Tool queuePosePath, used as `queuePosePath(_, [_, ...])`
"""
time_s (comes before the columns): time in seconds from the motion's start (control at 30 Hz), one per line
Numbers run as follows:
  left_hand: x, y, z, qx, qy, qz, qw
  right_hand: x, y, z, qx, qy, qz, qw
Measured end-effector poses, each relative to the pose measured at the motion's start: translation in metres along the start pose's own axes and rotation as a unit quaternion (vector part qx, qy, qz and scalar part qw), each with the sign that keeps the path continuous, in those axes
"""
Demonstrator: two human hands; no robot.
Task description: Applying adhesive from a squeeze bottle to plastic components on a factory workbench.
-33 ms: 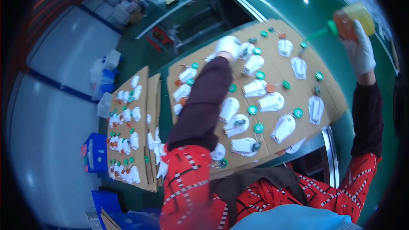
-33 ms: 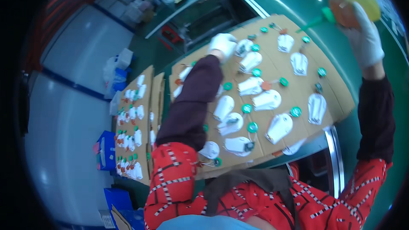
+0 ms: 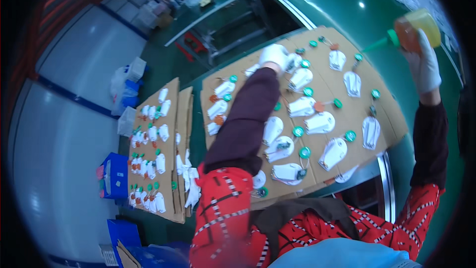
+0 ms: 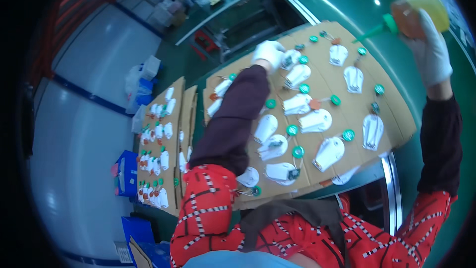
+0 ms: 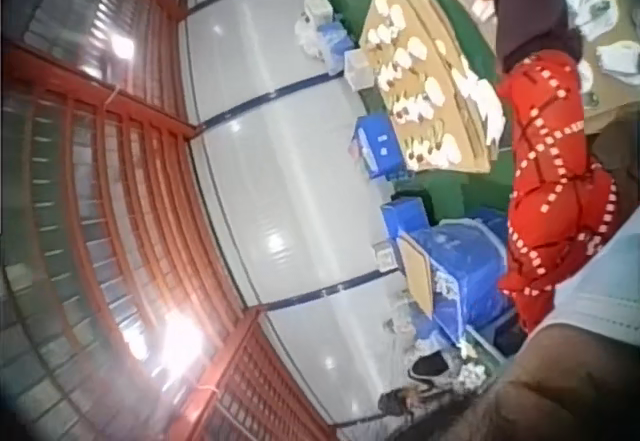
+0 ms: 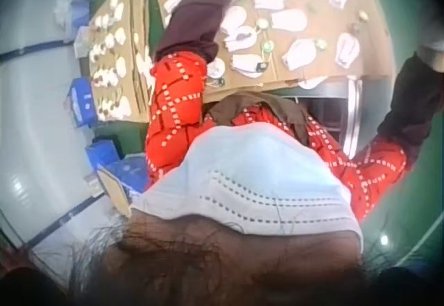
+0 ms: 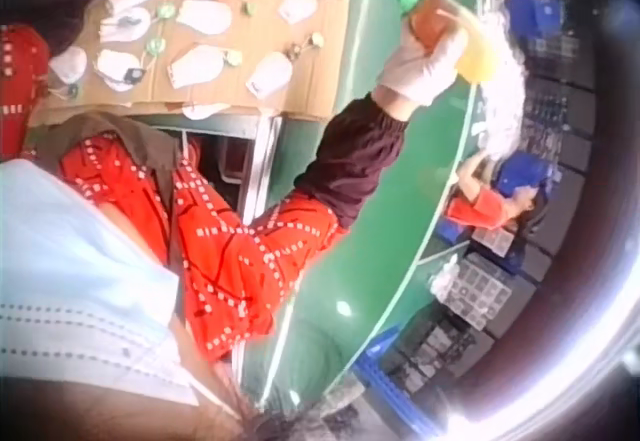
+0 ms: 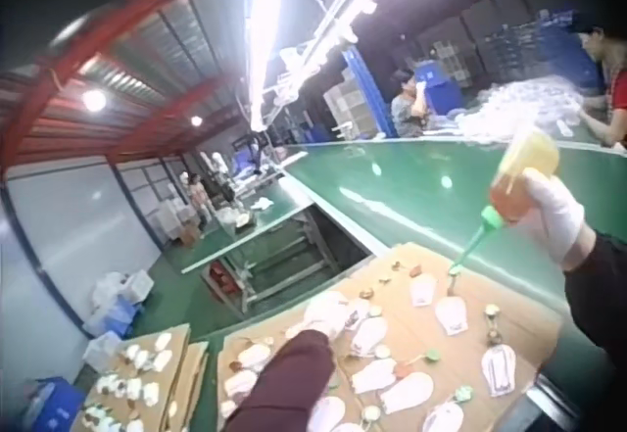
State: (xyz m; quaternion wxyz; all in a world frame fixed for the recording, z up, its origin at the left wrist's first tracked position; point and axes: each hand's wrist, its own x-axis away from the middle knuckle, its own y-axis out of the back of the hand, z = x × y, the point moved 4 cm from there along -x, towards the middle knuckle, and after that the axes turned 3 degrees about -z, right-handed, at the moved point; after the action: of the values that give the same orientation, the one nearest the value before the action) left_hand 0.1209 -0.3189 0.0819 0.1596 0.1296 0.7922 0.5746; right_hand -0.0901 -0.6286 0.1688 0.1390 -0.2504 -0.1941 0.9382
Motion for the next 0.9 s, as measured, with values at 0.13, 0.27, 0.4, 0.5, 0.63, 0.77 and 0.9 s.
queuePosePath(0.13, [-0.011, -0.011, -0.016, -0.12, 0.062, 0.06, 0.989, -0.002, 0.021, 0.002, -0.045, -0.039, 0.042, 0.997])
queuePosePath(0.27, [-0.013, -0.012, -0.024, -0.157, 0.078, 0.057, 0.983, -0.004, 0.029, 0.005, -0.003, -0.016, -0.023, 1.0])
queuePosePath(0.4, [-0.016, -0.019, -0.027, -0.173, 0.034, 0.037, 0.984, -0.012, 0.038, 0.005, 0.015, -0.006, -0.042, 0.999])
queuePosePath(0.5, [-0.007, 0.002, -0.03, -0.081, 0.062, 0.007, 0.995, -0.019, 0.033, 0.0, 0.03, -0.006, -0.037, 0.999])
queuePosePath(0.63, [-0.001, 0.0, -0.007, -0.138, 0.073, -0.047, 0.987, -0.031, 0.027, -0.014, 0.004, -0.028, 0.021, 0.999])
queuePosePath(0.77, [0.008, 0.003, -0.01, -0.112, 0.128, -0.028, 0.985, -0.044, 0.003, -0.026, -0.026, -0.036, 0.06, 0.997])
queuePosePath(0.9, [0.006, -0.013, 0.032, -0.061, 0.095, -0.075, 0.991, -0.056, -0.03, -0.045, 0.002, -0.052, 0.061, 0.997])
